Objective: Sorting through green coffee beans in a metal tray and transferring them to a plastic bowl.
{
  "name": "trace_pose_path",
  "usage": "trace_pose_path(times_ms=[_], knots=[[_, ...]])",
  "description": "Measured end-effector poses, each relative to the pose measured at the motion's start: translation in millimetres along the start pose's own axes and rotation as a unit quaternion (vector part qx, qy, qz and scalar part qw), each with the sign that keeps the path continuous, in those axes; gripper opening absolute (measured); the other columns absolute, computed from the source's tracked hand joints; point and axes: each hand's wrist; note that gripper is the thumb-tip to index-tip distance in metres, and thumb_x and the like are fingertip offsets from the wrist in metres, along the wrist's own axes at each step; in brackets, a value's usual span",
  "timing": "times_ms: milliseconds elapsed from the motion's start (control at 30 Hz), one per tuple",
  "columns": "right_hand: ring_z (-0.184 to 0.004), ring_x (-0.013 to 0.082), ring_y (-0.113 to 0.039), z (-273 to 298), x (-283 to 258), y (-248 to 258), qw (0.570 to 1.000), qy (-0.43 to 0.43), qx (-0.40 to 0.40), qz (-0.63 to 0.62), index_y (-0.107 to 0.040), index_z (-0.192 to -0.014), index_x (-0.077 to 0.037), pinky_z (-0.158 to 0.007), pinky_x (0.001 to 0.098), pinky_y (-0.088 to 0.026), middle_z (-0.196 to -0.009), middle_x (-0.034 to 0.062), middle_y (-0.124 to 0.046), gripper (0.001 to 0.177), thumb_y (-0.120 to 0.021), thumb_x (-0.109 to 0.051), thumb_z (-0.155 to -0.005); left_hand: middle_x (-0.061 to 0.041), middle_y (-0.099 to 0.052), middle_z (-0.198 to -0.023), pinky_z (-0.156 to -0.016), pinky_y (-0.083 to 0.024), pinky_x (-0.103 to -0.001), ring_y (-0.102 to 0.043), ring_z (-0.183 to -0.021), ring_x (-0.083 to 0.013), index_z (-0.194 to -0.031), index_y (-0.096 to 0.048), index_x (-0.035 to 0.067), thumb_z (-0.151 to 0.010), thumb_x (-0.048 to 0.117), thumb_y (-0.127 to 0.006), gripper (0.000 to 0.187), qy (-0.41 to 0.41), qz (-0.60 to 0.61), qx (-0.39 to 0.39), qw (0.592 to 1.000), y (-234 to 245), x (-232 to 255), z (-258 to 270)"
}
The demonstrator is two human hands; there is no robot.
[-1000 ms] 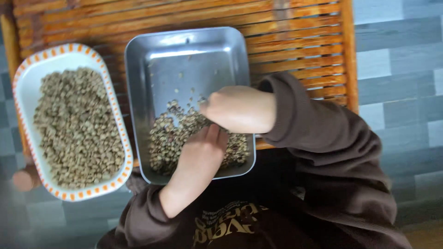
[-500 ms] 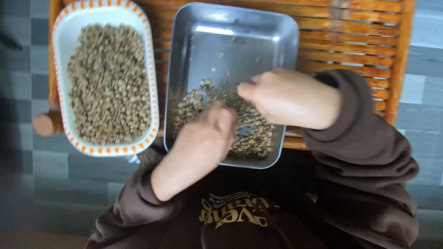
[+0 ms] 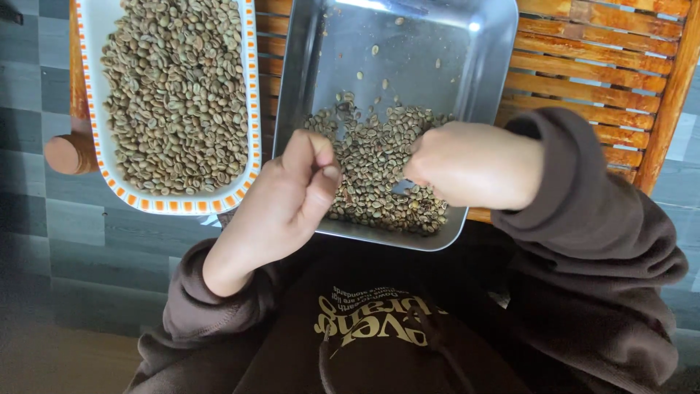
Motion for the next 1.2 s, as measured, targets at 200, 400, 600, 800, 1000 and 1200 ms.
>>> trace_pose_path(times_ms=[200,400,600,800,1000,1200], knots=[[-0.063,0.0333,-0.071,-1.9,-18.2,-12.5,0.994,-0.05,0.072,0.066,-0.074,-0.081,-0.002,-0.065,0.0409,-0.06,-0.083,0.0157,-0.072,0.012,-0.063,-0.006,-0.079,-0.002,-0.054,-0.079,-0.054,-0.033,-0.018,-0.041,-0.062,-0.0056,-0.103,-0.041,0.006,-0.104,0.007,-0.041,0.001,0.051,0.347,-0.003,0.936,-10.9,-16.3,-3.1],[-0.062,0.0317,-0.071,-0.7,-20.7,-13.4,0.993,-0.053,0.077,0.073,-0.074,-0.08,-0.001,-0.062,0.0397,-0.06,-0.082,0.0174,-0.071,0.011,-0.066,-0.008,-0.077,-0.008,-0.053,-0.078,-0.048,-0.025,-0.02,-0.037,-0.057,-0.0091,-0.103,-0.047,0.005,-0.098,-0.002,-0.041,0.011,0.091,0.585,-0.032,0.805,-26.4,-27.7,-13.4],[-0.063,0.0293,-0.071,2.2,-17.8,-3.7,0.996,-0.07,0.03,0.051,-0.073,-0.081,0.0,-0.067,0.035,-0.062,-0.083,0.0157,-0.072,0.009,-0.07,-0.005,-0.075,-0.011,-0.061,-0.097,-0.063,-0.039,-0.022,-0.053,-0.075,-0.0136,-0.118,-0.055,-0.001,-0.097,-0.009,-0.041,0.026,0.093,0.662,-0.043,0.743,-28.7,-31.5,-14.5],[-0.063,0.0361,-0.072,-1.3,-29.2,-23.3,0.981,-0.106,0.141,0.077,-0.07,-0.09,-0.005,-0.06,0.0438,-0.06,-0.08,0.0164,-0.069,0.013,-0.062,-0.006,-0.081,-0.013,-0.063,-0.107,-0.076,-0.048,-0.024,-0.062,-0.089,-0.0172,-0.128,-0.057,-0.004,-0.096,-0.008,-0.041,0.036,0.085,0.659,-0.012,0.747,-27.9,-38.1,-13.2],[-0.057,0.0282,-0.07,-7.2,-31.0,-33.5,0.982,-0.081,0.122,0.117,-0.071,-0.077,-0.003,-0.056,0.0379,-0.06,-0.072,0.0127,-0.07,0.009,-0.064,-0.007,-0.081,-0.012,-0.062,-0.104,-0.073,-0.049,-0.023,-0.061,-0.085,-0.0165,-0.128,-0.055,-0.004,-0.094,-0.007,-0.043,0.036,0.106,0.653,-0.008,0.75,-30.5,-40.7,-13.7],[-0.064,0.0265,-0.072,-20.1,-18.1,-57.8,0.962,-0.044,0.227,0.142,-0.074,-0.066,-0.011,-0.056,0.041,-0.059,-0.066,0.009,-0.071,0.011,-0.073,-0.013,-0.076,-0.01,-0.066,-0.1,-0.07,-0.054,-0.025,-0.067,-0.084,-0.0195,-0.124,-0.058,0.0,-0.087,0.007,-0.056,0.038,0.147,0.586,0.052,0.795,-44.2,-47.1,-19.2]])
Point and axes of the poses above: each hand's wrist, its own z-axis away from the middle knuckle, its own y-axis out of the back of the hand, x = y × z
